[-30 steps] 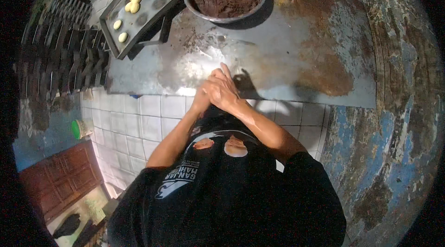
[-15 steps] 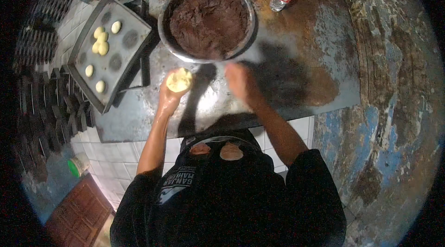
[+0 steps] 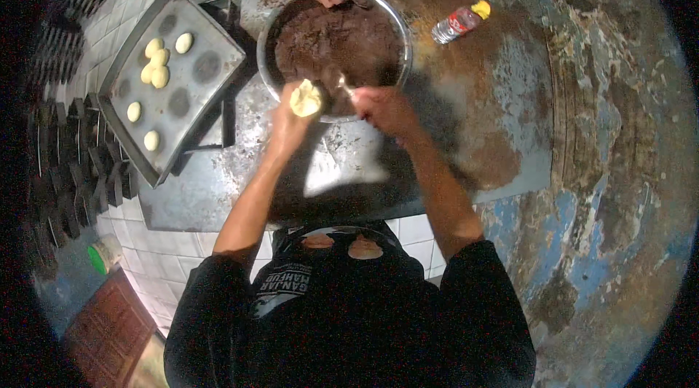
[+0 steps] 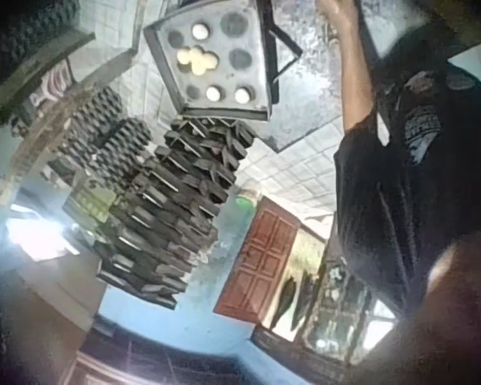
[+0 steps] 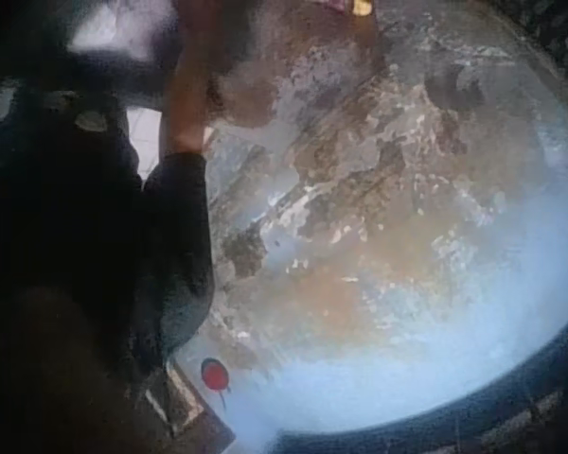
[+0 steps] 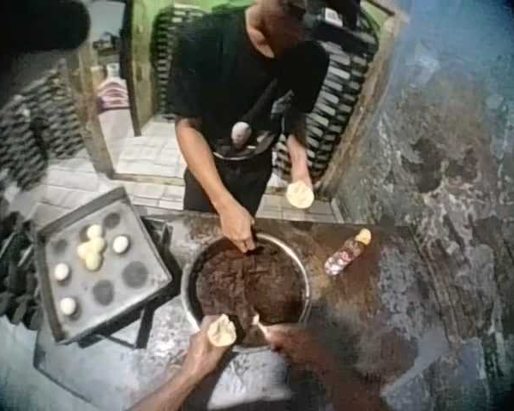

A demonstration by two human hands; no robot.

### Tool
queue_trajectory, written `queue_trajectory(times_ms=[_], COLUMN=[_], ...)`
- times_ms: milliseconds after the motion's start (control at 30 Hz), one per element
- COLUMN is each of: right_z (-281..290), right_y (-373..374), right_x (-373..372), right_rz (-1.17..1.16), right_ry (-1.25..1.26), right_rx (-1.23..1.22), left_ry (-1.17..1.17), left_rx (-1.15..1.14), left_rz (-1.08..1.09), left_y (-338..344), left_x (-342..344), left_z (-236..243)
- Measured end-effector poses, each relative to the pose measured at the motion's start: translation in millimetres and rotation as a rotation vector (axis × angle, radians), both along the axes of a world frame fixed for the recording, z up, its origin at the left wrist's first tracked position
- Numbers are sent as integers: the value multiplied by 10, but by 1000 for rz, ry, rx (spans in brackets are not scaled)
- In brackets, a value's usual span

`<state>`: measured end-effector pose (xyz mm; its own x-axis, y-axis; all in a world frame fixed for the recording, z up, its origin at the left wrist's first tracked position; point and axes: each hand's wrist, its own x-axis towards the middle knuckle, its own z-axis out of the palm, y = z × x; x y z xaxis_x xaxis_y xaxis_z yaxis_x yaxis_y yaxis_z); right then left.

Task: The person uses their hands to take pieces of dough, flatten them, place a spoonful of dark filling inside, and roll them into round balls before placing them onto a metal tray.

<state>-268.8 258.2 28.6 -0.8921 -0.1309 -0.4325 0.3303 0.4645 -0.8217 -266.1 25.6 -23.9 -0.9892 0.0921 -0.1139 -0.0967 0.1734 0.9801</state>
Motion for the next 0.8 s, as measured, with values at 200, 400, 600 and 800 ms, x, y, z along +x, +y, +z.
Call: queue_trajectory(times_ms=[200, 400, 600, 800], right_z=[-294, -566, -112, 278], right_y=[-603, -277, -334, -140], right_x=[855, 1332, 1364, 2202], right_rz=[112, 25, -81, 106], right_ry=[947, 350, 174, 805], right_rx=[445, -50, -243, -104], left_ry=[197, -101, -126, -328], left_rx=[-483, -87, 292, 476], left_rz=[-10, 174, -48, 25], left_y=[196, -248, 338, 497], left_x=[65, 680, 1687, 2234], left_z=[19, -407, 144, 480])
